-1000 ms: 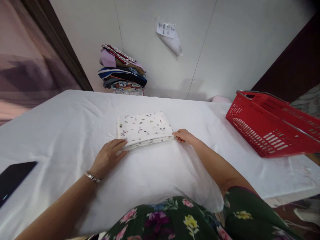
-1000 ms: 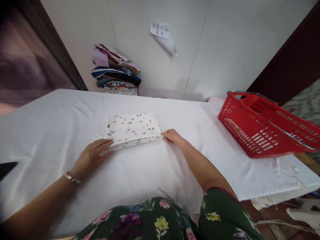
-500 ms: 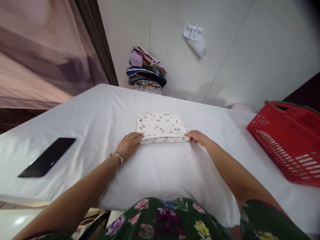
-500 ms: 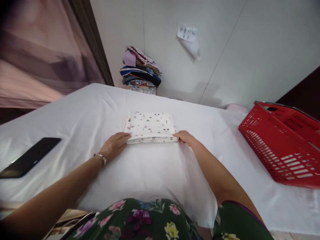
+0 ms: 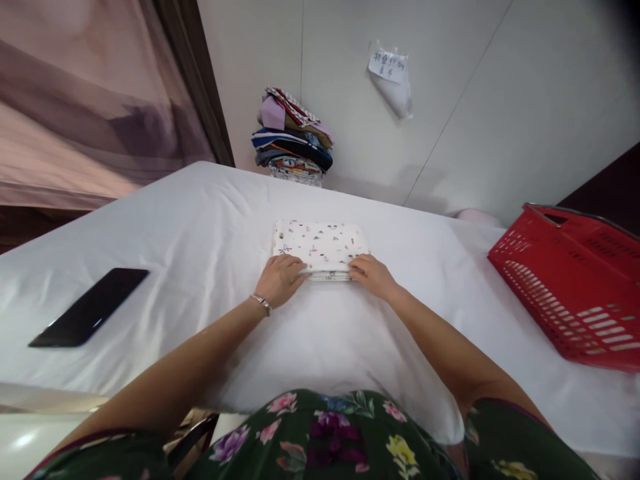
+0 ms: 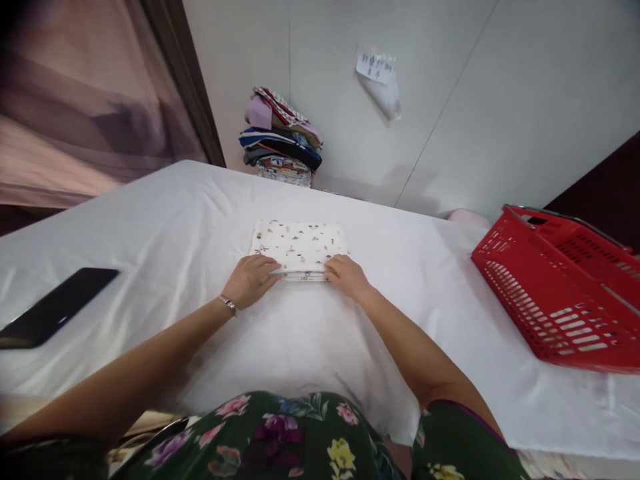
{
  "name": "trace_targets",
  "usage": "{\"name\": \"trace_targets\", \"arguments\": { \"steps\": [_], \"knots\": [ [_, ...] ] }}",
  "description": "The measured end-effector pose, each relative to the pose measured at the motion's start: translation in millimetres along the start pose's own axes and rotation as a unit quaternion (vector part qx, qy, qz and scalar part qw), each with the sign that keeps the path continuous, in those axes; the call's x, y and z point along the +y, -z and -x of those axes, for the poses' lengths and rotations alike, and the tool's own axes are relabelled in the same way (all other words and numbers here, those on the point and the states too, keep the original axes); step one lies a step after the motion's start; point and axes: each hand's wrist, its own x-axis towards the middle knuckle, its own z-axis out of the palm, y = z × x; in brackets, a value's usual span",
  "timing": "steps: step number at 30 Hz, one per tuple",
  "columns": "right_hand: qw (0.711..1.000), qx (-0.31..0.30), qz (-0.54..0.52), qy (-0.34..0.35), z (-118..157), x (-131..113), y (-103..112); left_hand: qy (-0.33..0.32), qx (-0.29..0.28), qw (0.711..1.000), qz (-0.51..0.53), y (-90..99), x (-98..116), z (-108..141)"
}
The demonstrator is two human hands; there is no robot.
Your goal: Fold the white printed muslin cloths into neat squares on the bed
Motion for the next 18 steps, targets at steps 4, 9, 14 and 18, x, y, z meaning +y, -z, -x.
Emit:
{"name": "trace_targets", "arguments": {
  "steps": [4,9,14,18],
  "knots": [
    [1.000,-0.007,0.018,0.022,-4.2,0.0,-11.2,-0.003,-0.022,1.000,-0.021,-10.1,1.7,-12.6],
    [0.998,0.030,0.022,0.045,0.3,2.0,-15.7,-0.027,-0.007,0.999,-0.037,-11.6,-1.0,-6.1],
    [0.993,0.019,0.073,0.088,7.3,2.7,-23.3,-0.052,-0.032,0.997,-0.036,-9.6,-1.8,2.7],
    [0.988,0.007,0.089,0.125,8.7,6.4,-23.9,-0.068,-0.057,0.996,-0.030,-7.5,-3.3,6.9]
  ]
}}
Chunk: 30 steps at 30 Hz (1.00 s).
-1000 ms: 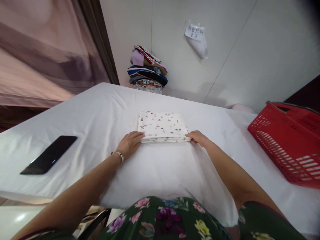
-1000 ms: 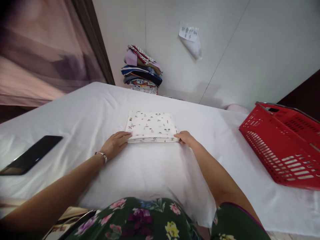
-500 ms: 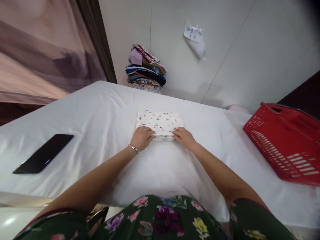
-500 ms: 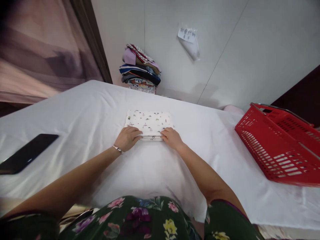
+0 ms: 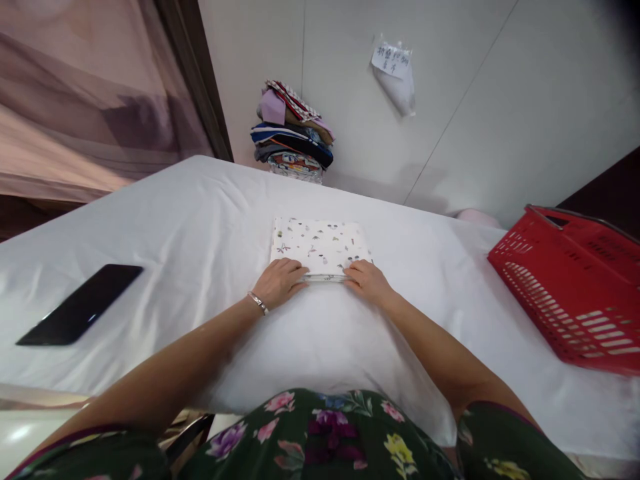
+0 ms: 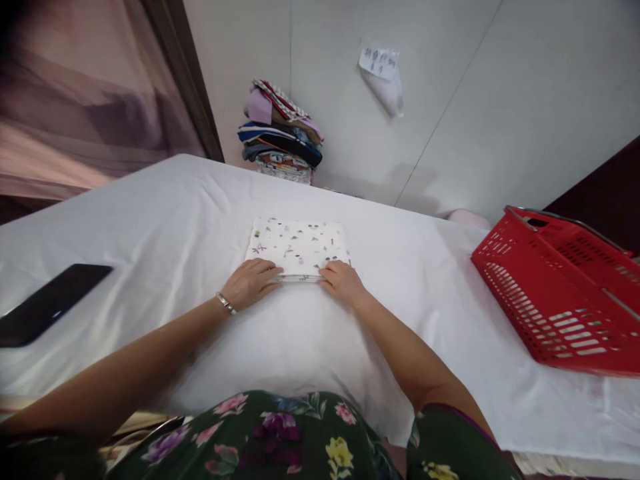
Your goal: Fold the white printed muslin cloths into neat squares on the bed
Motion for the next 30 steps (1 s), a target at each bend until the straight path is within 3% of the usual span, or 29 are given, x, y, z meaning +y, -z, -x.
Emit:
{"name": "trace_targets", "arguments": {
  "steps": [6,13,26,30],
  "knots": [
    [0.999,-0.020,0.039,-0.008,0.4,-2.5,3.1,0.007,-0.017,1.000,-0.012,2.4,-4.1,2.7],
    [0.997,-0.026,0.052,-0.048,-1.3,-10.8,1.7,-0.001,0.015,0.999,-0.044,1.6,-13.5,-0.1],
    [0.997,-0.043,0.059,-0.027,-2.5,-6.7,4.9,0.019,-0.006,0.999,-0.037,6.6,-10.3,-2.7],
    [0.997,-0.032,0.065,-0.021,-4.0,-3.4,4.6,0.012,0.020,0.999,-0.030,7.7,-16.5,-13.0]
  ]
}}
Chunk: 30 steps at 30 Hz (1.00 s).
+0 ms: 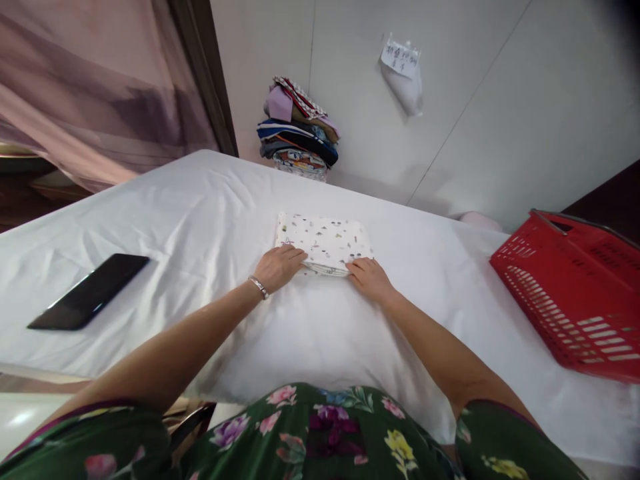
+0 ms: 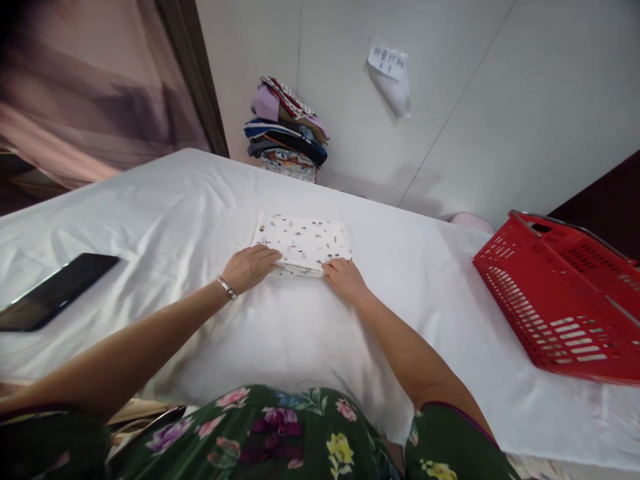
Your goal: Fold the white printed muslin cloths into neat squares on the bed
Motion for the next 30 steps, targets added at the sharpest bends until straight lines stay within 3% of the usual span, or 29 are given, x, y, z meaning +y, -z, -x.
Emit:
{"name": "trace_targets", "arguments": {
  "steps": [4,10,21,30],
  "knots": [
    [0.997,0.058,0.016,-0.037,-1.3,-0.8,-5.2,0.005,0.042,0.999,-0.004,-5.4,-5.9,-2.6],
    [0.998,0.058,0.024,-0.020,1.7,-9.1,-13.9,-0.022,-0.014,1.000,-0.004,-8.9,0.6,12.4],
    [0.995,0.097,0.009,0.009,12.1,1.1,-20.8,-0.020,-0.031,0.999,0.004,-10.0,-2.7,25.8],
    [0.998,0.057,0.030,-0.011,30.4,16.9,-20.9,0.054,-0.074,0.996,-0.014,1.7,1.3,39.7]
  ]
}}
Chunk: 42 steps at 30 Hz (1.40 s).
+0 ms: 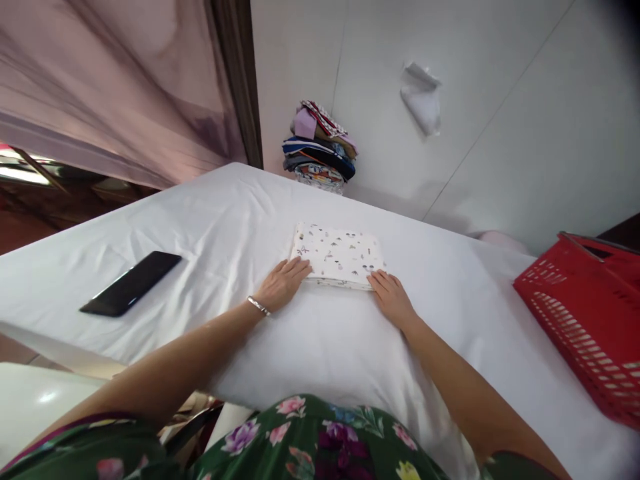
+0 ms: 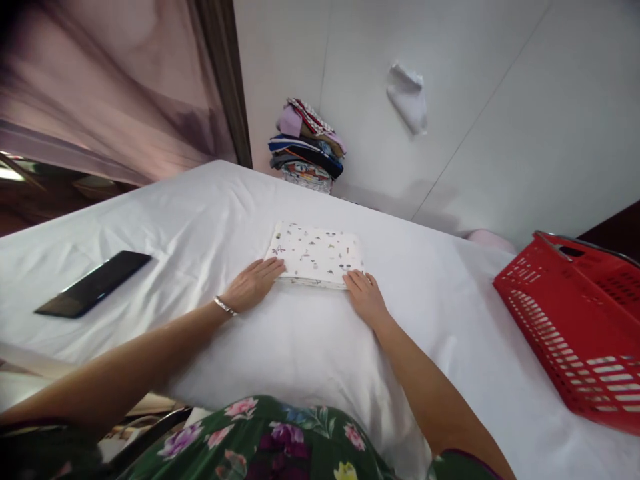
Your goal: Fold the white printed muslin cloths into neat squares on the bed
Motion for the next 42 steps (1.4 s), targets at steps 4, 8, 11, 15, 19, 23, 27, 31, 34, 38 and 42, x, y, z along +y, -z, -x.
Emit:
{"name": "trace_targets", "arguments": {
  "steps": [4,8,11,15,19,23,27,31,34,38,42],
  "knots": [
    [0.999,-0.039,-0.010,0.009,2.1,6.0,-4.6,0.021,-0.039,0.999,-0.014,5.2,0.4,2.3],
    [0.997,-0.063,-0.020,0.043,3.5,17.2,-9.1,0.011,-0.045,0.999,-0.028,4.6,-1.5,2.7],
    [0.994,-0.080,-0.020,0.066,3.0,26.8,-12.4,-0.004,-0.020,0.999,-0.048,0.7,-1.3,0.2],
    [0.995,-0.076,-0.006,0.068,-3.3,31.3,-12.9,-0.047,0.006,0.996,-0.073,0.5,-2.4,-10.2],
    [0.997,-0.027,0.023,0.071,-5.0,28.1,-5.8,-0.068,0.016,0.995,-0.078,8.8,-8.8,-17.2],
    [0.995,0.015,0.030,0.091,11.4,22.1,-2.8,-0.089,0.046,0.992,-0.080,12.3,-6.3,-3.3],
    [0.995,-0.003,0.015,0.103,26.3,16.2,-6.9,-0.083,0.030,0.993,-0.073,15.0,6.9,14.6],
    [0.995,-0.019,-0.010,0.099,24.3,14.9,-5.8,-0.021,-0.053,0.998,-0.006,32.7,14.8,7.2],
    [0.995,-0.032,-0.024,0.092,19.5,15.0,-2.4,0.024,-0.056,0.997,0.036,43.2,13.5,-20.0],
    [0.995,-0.050,-0.032,0.083,16.4,12.2,1.7,0.065,-0.008,0.997,0.027,30.8,-0.2,-68.5],
    [0.993,-0.081,-0.047,0.067,20.7,7.9,8.5,0.207,-0.073,0.974,0.055,-0.5,-21.1,-93.6]
  ]
}}
